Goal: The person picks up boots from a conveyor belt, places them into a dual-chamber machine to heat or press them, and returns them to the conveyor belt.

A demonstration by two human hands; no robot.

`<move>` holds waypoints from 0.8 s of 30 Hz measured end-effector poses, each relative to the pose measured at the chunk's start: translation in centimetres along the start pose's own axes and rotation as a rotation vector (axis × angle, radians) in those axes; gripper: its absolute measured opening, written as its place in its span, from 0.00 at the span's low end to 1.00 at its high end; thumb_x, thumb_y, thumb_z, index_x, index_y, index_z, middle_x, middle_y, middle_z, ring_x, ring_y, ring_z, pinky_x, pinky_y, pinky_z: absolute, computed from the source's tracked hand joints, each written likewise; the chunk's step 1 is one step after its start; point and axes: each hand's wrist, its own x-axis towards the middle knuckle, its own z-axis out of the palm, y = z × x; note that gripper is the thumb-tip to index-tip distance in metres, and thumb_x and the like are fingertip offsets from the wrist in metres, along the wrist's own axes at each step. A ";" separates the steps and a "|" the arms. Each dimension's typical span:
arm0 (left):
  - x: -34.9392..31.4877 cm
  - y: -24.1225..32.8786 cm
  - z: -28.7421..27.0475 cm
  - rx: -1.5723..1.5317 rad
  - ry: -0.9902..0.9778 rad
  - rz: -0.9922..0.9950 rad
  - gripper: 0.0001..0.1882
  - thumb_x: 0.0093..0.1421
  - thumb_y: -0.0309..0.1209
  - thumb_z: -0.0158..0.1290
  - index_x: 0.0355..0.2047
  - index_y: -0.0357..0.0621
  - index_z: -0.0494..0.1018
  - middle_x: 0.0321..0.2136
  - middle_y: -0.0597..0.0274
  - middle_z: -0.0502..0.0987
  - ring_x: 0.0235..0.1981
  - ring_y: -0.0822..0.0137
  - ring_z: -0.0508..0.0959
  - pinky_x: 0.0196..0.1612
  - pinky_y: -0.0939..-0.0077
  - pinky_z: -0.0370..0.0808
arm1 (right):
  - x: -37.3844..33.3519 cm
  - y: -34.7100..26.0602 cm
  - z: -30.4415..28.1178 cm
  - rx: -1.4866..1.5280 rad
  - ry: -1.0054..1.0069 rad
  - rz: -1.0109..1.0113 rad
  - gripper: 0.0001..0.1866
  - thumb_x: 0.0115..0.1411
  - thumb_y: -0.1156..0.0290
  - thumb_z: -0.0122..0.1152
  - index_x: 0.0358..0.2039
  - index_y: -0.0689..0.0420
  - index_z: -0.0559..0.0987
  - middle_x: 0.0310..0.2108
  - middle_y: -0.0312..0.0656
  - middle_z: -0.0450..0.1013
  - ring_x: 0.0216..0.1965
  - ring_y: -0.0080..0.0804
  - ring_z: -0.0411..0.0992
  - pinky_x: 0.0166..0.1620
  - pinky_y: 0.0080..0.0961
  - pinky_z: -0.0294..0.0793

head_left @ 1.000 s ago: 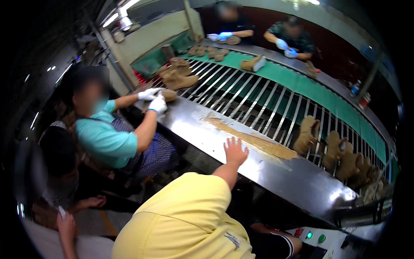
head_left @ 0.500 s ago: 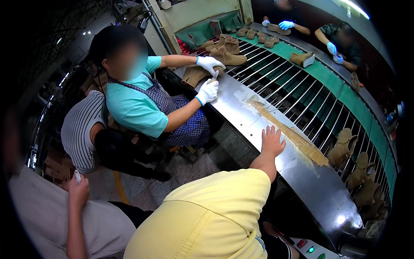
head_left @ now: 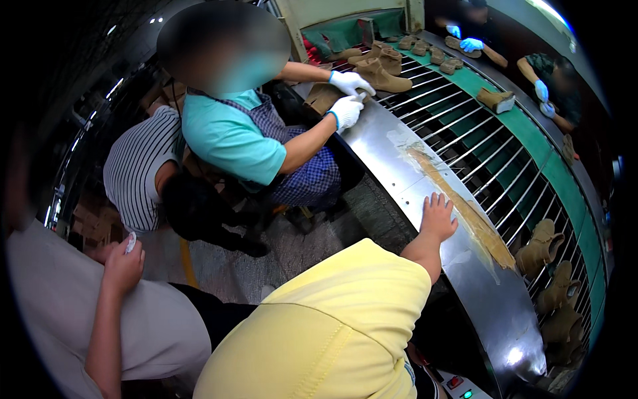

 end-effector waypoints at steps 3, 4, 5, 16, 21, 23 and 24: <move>0.1 -0.2 0.2 -0.011 -0.001 -0.002 0.30 0.54 0.47 0.50 0.53 0.42 0.66 0.57 0.45 0.61 0.61 0.45 0.56 0.63 0.46 0.49 | -0.4 0.4 0.3 -0.067 -0.008 -0.015 0.35 0.57 0.46 0.43 0.61 0.52 0.59 0.66 0.51 0.46 0.67 0.53 0.38 0.65 0.55 0.31; 0.1 -0.3 0.2 -0.011 -0.001 -0.004 0.30 0.54 0.47 0.50 0.53 0.42 0.66 0.57 0.45 0.61 0.61 0.45 0.56 0.63 0.46 0.49 | -0.3 0.5 0.3 -0.075 -0.017 -0.017 0.35 0.57 0.46 0.43 0.61 0.52 0.59 0.66 0.51 0.46 0.67 0.53 0.38 0.65 0.55 0.31; 0.2 -0.2 0.1 -0.013 -0.006 0.000 0.30 0.54 0.47 0.50 0.53 0.42 0.66 0.57 0.45 0.61 0.61 0.45 0.56 0.63 0.46 0.49 | -0.4 0.5 0.3 -0.083 -0.025 -0.026 0.35 0.58 0.46 0.43 0.61 0.52 0.59 0.66 0.51 0.46 0.67 0.53 0.38 0.65 0.55 0.31; 0.0 1.2 -0.6 -0.057 0.007 0.028 0.29 0.54 0.47 0.50 0.52 0.43 0.66 0.57 0.44 0.61 0.61 0.45 0.56 0.63 0.46 0.48 | 3.8 -3.9 -4.2 -0.445 -0.890 0.161 0.35 0.57 0.45 0.42 0.61 0.52 0.59 0.66 0.50 0.45 0.67 0.52 0.37 0.66 0.55 0.32; 0.4 -0.6 -0.6 -0.019 -0.058 -0.030 0.29 0.55 0.47 0.49 0.53 0.43 0.66 0.58 0.44 0.61 0.62 0.45 0.55 0.64 0.47 0.48 | 1.1 0.2 -2.0 -0.424 -0.266 -0.028 0.32 0.55 0.48 0.41 0.55 0.55 0.61 0.64 0.53 0.48 0.66 0.56 0.41 0.65 0.56 0.34; 0.4 -0.5 -0.6 -0.011 -0.061 -0.026 0.30 0.55 0.47 0.49 0.54 0.43 0.65 0.58 0.44 0.61 0.62 0.46 0.55 0.64 0.47 0.48 | 0.9 0.2 -1.7 -0.412 -0.272 -0.021 0.31 0.55 0.48 0.42 0.54 0.55 0.62 0.63 0.54 0.51 0.65 0.55 0.44 0.65 0.55 0.37; 0.4 -0.1 -0.7 -0.010 -0.063 -0.019 0.30 0.55 0.47 0.49 0.54 0.43 0.65 0.58 0.44 0.61 0.62 0.46 0.55 0.64 0.47 0.48 | 0.9 0.0 -1.5 -0.407 -0.277 -0.021 0.30 0.56 0.48 0.42 0.53 0.56 0.63 0.62 0.54 0.52 0.65 0.55 0.45 0.64 0.54 0.38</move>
